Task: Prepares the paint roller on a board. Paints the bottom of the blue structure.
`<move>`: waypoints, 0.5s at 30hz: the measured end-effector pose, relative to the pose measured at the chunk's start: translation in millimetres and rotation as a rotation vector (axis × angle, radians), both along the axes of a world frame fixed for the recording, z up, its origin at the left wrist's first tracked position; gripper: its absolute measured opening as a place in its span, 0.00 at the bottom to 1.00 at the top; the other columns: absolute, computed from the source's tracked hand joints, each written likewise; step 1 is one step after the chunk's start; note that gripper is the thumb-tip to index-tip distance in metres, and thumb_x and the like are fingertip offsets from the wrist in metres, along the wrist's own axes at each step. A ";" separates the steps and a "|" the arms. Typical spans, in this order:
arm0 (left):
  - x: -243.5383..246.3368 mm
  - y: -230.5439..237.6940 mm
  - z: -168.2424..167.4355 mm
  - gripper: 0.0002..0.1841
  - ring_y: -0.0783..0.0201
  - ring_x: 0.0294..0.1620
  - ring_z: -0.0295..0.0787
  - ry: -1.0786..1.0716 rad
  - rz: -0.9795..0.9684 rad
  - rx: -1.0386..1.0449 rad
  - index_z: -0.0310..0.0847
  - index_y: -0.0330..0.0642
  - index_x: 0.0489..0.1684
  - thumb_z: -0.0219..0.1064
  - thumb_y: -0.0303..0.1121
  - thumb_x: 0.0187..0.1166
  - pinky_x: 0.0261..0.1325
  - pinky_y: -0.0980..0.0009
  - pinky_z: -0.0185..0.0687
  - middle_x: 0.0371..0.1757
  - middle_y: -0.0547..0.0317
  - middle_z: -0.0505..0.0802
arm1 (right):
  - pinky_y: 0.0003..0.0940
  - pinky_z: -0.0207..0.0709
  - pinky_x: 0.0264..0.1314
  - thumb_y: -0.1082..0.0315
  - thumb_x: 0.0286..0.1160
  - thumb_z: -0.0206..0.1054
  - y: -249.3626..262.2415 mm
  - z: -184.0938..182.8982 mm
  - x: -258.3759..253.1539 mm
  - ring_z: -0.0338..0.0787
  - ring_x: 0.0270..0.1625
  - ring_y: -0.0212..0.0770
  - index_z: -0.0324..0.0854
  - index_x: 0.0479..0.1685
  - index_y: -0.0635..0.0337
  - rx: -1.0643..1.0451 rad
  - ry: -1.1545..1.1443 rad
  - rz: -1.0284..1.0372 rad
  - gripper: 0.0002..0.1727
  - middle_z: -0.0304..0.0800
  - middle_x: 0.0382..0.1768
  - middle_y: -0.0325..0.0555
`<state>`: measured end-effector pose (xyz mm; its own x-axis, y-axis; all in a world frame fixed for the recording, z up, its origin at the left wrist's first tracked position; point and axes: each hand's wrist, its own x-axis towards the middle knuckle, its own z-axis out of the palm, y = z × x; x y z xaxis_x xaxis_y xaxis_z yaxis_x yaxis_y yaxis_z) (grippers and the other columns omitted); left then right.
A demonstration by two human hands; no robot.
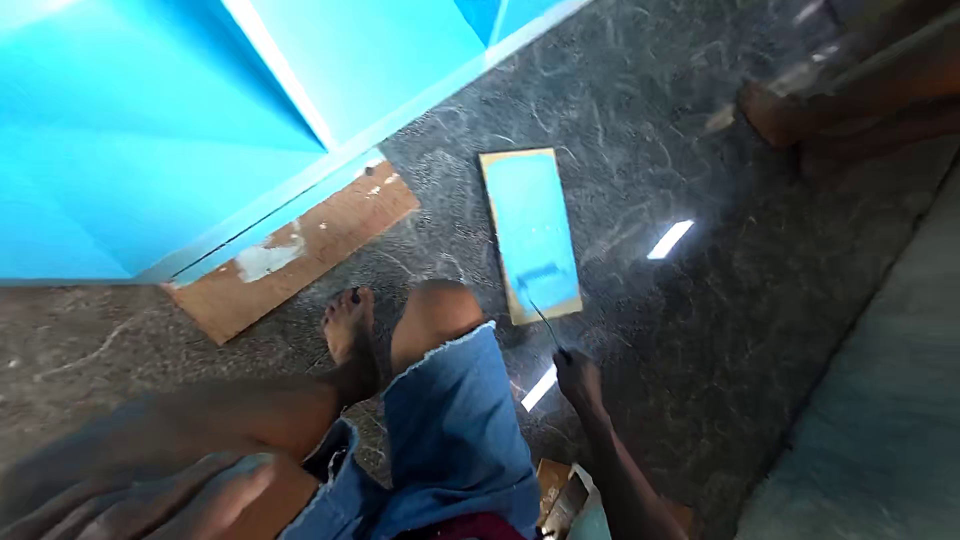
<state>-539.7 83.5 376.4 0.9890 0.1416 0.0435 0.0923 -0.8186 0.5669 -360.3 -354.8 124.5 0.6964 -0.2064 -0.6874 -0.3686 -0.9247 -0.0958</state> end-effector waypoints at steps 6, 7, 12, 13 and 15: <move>14.2 -15.5 17.6 0.25 0.59 0.50 0.92 -0.082 0.016 0.131 0.88 0.53 0.58 0.54 0.61 0.87 0.60 0.59 0.80 0.50 0.55 0.97 | 0.77 0.78 0.55 0.59 0.87 0.63 -6.6 11.6 11.4 0.91 0.50 0.75 0.86 0.60 0.70 0.012 -0.379 0.212 0.20 0.91 0.46 0.73; 15.1 -17.1 16.9 0.25 0.59 0.51 0.92 -0.111 0.004 0.138 0.88 0.53 0.58 0.54 0.61 0.87 0.61 0.60 0.81 0.51 0.56 0.97 | 0.77 0.78 0.54 0.60 0.86 0.64 2.2 10.6 28.2 0.91 0.49 0.75 0.86 0.58 0.72 0.064 -0.468 0.289 0.20 0.91 0.46 0.74; 5.7 -27.8 20.6 0.24 0.56 0.51 0.92 -0.114 -0.015 0.164 0.88 0.48 0.58 0.54 0.56 0.89 0.60 0.58 0.81 0.51 0.53 0.97 | 0.71 0.83 0.51 0.59 0.86 0.64 93.4 26.0 114.6 0.94 0.47 0.69 0.84 0.61 0.71 0.343 -0.615 0.642 0.22 0.92 0.49 0.70; 1.1 -29.0 22.0 0.24 0.56 0.51 0.92 -0.097 -0.011 0.167 0.88 0.48 0.59 0.54 0.56 0.89 0.60 0.58 0.81 0.52 0.52 0.96 | 0.70 0.83 0.51 0.60 0.85 0.64 117.2 32.5 126.8 0.93 0.47 0.68 0.83 0.62 0.72 0.386 -0.614 0.706 0.21 0.92 0.49 0.69; -10.2 -31.4 23.5 0.23 0.55 0.49 0.92 -0.076 0.024 0.163 0.87 0.48 0.59 0.54 0.55 0.90 0.60 0.59 0.80 0.52 0.51 0.96 | 0.68 0.83 0.50 0.62 0.84 0.65 160.9 38.2 149.1 0.93 0.46 0.67 0.84 0.60 0.71 0.447 -0.611 0.834 0.19 0.92 0.46 0.68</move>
<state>-549.9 52.1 399.9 0.9783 0.1503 0.1427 0.0749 -0.8985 0.4326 -211.2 -193.9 162.7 0.7464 0.6607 -0.0796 0.5712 -0.6974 -0.4329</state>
